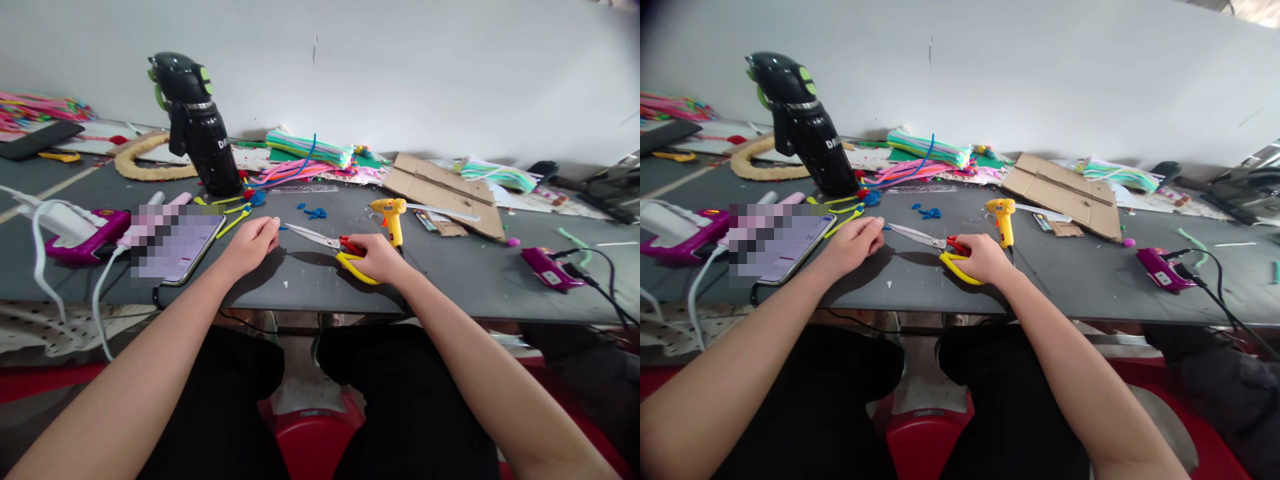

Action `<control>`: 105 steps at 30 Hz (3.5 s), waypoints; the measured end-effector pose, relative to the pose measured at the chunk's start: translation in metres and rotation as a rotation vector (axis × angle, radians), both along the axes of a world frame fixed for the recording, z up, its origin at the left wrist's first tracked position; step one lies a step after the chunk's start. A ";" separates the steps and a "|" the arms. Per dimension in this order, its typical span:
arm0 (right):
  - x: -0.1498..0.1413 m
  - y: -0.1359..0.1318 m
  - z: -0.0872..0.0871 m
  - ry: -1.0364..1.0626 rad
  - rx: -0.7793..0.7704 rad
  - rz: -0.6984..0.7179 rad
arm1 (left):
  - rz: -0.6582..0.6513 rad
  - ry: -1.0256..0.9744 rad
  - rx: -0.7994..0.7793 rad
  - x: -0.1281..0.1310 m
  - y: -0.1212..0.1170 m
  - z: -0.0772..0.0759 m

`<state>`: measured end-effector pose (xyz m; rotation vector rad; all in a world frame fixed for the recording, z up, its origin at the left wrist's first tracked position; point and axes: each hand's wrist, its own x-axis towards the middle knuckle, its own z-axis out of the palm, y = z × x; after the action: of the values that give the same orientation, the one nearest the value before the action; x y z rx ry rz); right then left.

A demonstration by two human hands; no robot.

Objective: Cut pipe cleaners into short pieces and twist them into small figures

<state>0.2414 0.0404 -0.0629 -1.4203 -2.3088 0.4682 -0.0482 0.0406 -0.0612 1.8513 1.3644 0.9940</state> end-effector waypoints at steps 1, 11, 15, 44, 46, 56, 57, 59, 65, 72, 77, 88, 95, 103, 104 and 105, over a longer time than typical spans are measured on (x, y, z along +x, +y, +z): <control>0.000 0.000 0.000 -0.008 0.001 -0.001 | 0.000 0.002 0.002 0.000 0.000 0.000; 0.000 0.001 0.000 -0.028 0.006 0.001 | -0.016 0.000 0.007 0.001 0.000 0.001; 0.000 0.002 0.000 -0.030 0.004 0.005 | -0.022 -0.002 0.004 0.001 -0.001 0.001; 0.002 0.003 -0.002 -0.019 -0.007 0.026 | 0.008 -0.024 -0.022 0.002 -0.002 0.003; 0.002 0.003 -0.002 -0.007 -0.002 0.027 | 0.010 -0.040 -0.034 0.001 -0.001 0.001; 0.003 0.002 -0.001 0.002 -0.006 0.018 | 0.012 -0.078 -0.054 0.001 -0.002 0.001; 0.003 0.003 -0.001 -0.004 -0.006 0.021 | 0.011 -0.075 -0.054 0.001 -0.001 0.001; 0.003 0.003 -0.001 -0.018 -0.003 0.027 | 0.007 -0.071 -0.054 0.001 -0.001 0.001; 0.003 0.003 -0.001 -0.031 0.002 0.029 | -0.007 -0.064 -0.038 0.000 0.000 0.000; 0.003 0.004 -0.001 -0.041 0.001 0.040 | -0.021 -0.047 -0.040 0.001 -0.001 0.001; 0.003 0.005 -0.001 -0.043 -0.002 0.042 | -0.028 -0.043 -0.033 0.002 -0.001 0.003; 0.003 0.006 0.000 -0.021 0.002 0.061 | -0.050 -0.036 -0.006 0.001 0.000 0.001; 0.004 0.004 -0.001 0.027 -0.014 0.015 | -0.053 -0.031 -0.003 0.000 0.001 0.000; 0.002 0.004 -0.001 -0.007 -0.019 0.022 | -0.050 -0.025 -0.006 0.000 0.001 0.000; 0.002 0.004 -0.001 -0.011 -0.018 0.026 | -0.049 -0.026 -0.009 0.000 0.001 0.001; 0.002 0.005 -0.001 -0.015 -0.018 0.030 | -0.049 -0.027 -0.011 0.001 0.001 0.001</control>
<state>0.2436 0.0449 -0.0638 -1.4042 -2.3459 0.4893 -0.0476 0.0413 -0.0602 1.8476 1.3005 0.9809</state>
